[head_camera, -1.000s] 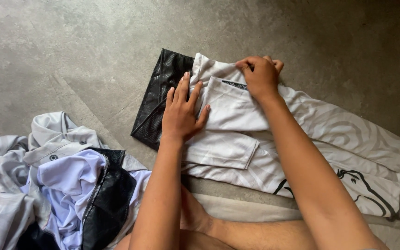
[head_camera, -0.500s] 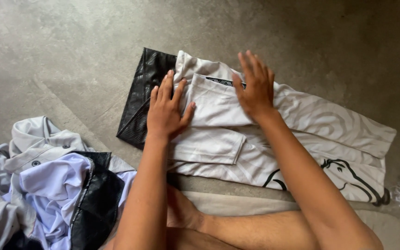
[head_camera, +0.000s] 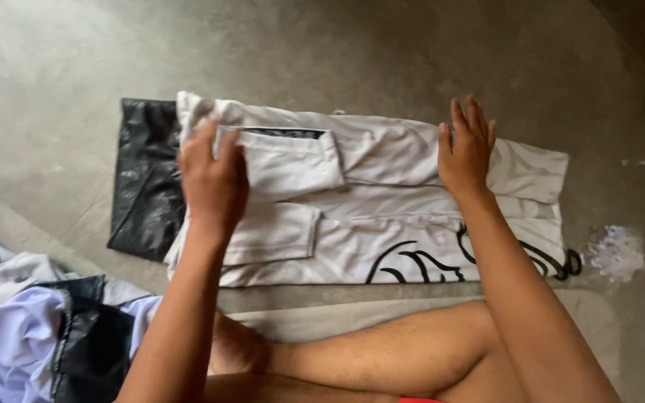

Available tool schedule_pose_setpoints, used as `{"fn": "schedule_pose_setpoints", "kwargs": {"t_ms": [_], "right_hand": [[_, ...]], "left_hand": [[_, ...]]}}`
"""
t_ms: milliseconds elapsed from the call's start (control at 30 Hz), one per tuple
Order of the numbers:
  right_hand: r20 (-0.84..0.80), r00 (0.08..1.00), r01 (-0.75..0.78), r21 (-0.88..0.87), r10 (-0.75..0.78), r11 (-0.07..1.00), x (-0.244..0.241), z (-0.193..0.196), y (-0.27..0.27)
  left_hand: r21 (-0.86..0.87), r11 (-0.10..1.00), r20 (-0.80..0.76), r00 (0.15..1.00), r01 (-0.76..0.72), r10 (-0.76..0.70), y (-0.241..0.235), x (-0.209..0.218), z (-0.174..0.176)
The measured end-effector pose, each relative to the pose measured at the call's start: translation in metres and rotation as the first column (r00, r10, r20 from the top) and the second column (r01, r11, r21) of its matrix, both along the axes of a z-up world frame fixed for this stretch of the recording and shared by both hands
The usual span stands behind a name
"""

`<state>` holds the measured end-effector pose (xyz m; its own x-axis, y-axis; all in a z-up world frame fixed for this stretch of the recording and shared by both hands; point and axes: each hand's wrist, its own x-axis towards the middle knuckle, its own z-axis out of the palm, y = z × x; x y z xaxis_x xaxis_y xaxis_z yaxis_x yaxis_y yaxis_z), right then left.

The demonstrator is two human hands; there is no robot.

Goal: The person sits on the floor and folds a white t-shirt with a black graphic design. They smooth the fabric, fold the sleeves and sides, and then fold the shirt in half. The person then unfolds the shirt and refolds it again.

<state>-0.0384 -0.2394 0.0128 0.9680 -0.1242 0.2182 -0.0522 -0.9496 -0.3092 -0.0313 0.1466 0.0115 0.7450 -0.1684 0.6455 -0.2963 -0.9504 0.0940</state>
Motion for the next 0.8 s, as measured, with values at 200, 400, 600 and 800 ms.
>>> {"fn": "schedule_pose_setpoints", "kwargs": {"t_ms": [200,400,600,800], "right_hand": [[-0.005,0.999,-0.035,0.016,0.036,0.999,0.011,-0.028,-0.050],[-0.162,0.938,-0.281,0.162,0.307,0.946,0.060,-0.010,0.054],[-0.282,0.863,-0.411,0.089,0.418,0.907,0.089,-0.008,0.112],[-0.140,0.920,-0.362,0.046,0.365,0.931,0.096,-0.019,0.112]], "left_hand": [[-0.117,0.983,-0.211,0.963,0.144,-0.167,-0.095,0.001,-0.030],[-0.066,0.992,-0.139,0.983,0.110,-0.118,-0.116,-0.008,-0.018],[-0.014,0.998,-0.069,0.996,0.056,-0.057,-0.118,-0.003,-0.028],[-0.055,0.998,-0.056,0.998,0.034,-0.037,-0.119,-0.002,-0.028]]}}
